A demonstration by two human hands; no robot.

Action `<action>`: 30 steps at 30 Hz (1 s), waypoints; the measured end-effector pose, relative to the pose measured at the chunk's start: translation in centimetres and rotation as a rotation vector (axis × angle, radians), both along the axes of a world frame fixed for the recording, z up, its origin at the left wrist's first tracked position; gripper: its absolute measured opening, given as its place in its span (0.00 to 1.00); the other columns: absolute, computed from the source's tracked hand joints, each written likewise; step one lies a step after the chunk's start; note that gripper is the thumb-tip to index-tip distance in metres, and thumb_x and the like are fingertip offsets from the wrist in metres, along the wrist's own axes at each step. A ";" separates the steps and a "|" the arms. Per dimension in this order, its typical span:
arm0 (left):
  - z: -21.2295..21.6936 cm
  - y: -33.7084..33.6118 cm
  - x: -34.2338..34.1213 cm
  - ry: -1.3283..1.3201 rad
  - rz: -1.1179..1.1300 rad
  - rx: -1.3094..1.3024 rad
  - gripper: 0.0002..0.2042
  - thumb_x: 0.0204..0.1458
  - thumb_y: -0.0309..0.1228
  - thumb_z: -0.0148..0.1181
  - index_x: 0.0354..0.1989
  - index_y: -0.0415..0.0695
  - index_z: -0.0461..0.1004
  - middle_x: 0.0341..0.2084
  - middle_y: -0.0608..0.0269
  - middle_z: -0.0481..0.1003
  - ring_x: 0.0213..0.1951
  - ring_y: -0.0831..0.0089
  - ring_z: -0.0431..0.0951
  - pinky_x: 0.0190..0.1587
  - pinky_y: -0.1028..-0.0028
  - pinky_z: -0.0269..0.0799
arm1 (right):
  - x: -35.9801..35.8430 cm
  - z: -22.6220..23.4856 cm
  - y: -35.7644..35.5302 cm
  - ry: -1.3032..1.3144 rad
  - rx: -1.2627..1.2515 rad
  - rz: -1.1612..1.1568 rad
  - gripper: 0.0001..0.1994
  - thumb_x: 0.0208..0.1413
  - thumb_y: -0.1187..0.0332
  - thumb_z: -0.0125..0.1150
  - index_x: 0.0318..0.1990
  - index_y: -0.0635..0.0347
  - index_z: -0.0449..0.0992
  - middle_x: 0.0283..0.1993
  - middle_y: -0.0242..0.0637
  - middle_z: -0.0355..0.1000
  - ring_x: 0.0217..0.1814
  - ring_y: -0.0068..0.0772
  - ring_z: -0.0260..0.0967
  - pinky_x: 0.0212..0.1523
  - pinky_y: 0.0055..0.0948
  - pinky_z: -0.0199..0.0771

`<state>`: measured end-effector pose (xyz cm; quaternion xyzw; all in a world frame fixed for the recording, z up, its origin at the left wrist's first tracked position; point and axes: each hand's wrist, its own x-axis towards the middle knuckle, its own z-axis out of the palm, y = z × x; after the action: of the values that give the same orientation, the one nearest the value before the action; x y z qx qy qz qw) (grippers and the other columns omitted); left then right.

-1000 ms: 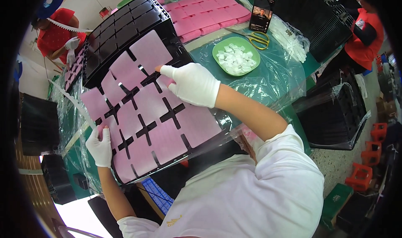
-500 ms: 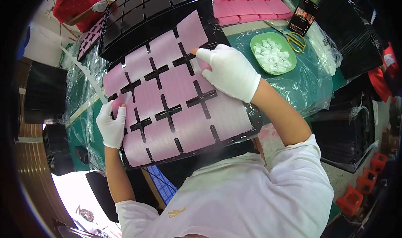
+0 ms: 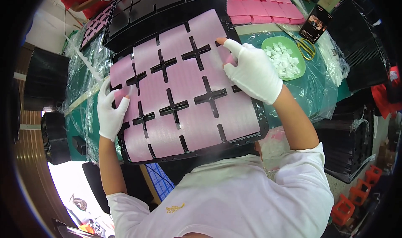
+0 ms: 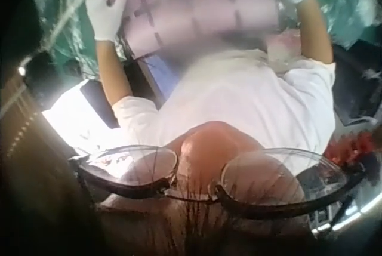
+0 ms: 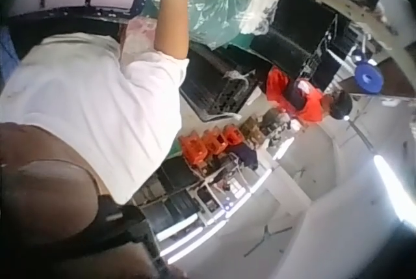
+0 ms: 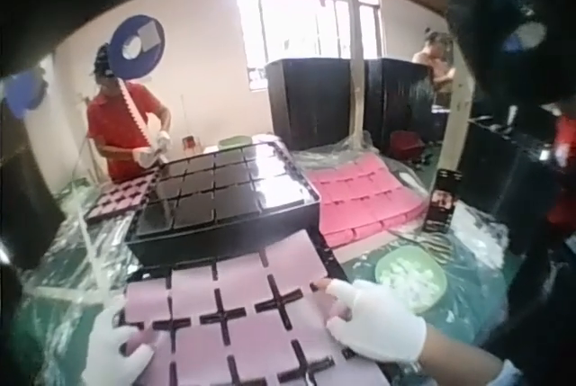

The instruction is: The person fits a foam insert into a plastic tray by hand, applies adhesive tabs onto the tray, puts on gloves, and inserts another foam liner into the tray, pressing it down.

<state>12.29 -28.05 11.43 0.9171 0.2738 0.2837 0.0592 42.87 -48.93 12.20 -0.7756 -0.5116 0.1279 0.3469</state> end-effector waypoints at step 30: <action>-1.0 0.8 -0.3 -0.177 0.172 -0.790 0.07 0.45 0.25 0.63 0.31 0.34 0.76 0.72 0.42 0.44 0.73 0.49 0.45 0.70 0.57 0.40 | -0.4 -1.7 0.2 0.018 0.038 -0.236 0.32 0.46 0.86 0.60 0.63 0.61 0.67 0.29 0.27 0.71 0.33 0.17 0.67 0.45 0.17 0.67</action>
<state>11.99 -27.27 10.40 0.7697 0.4313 0.2384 0.4059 42.51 -48.77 10.49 -0.8225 -0.4159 0.0834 0.3790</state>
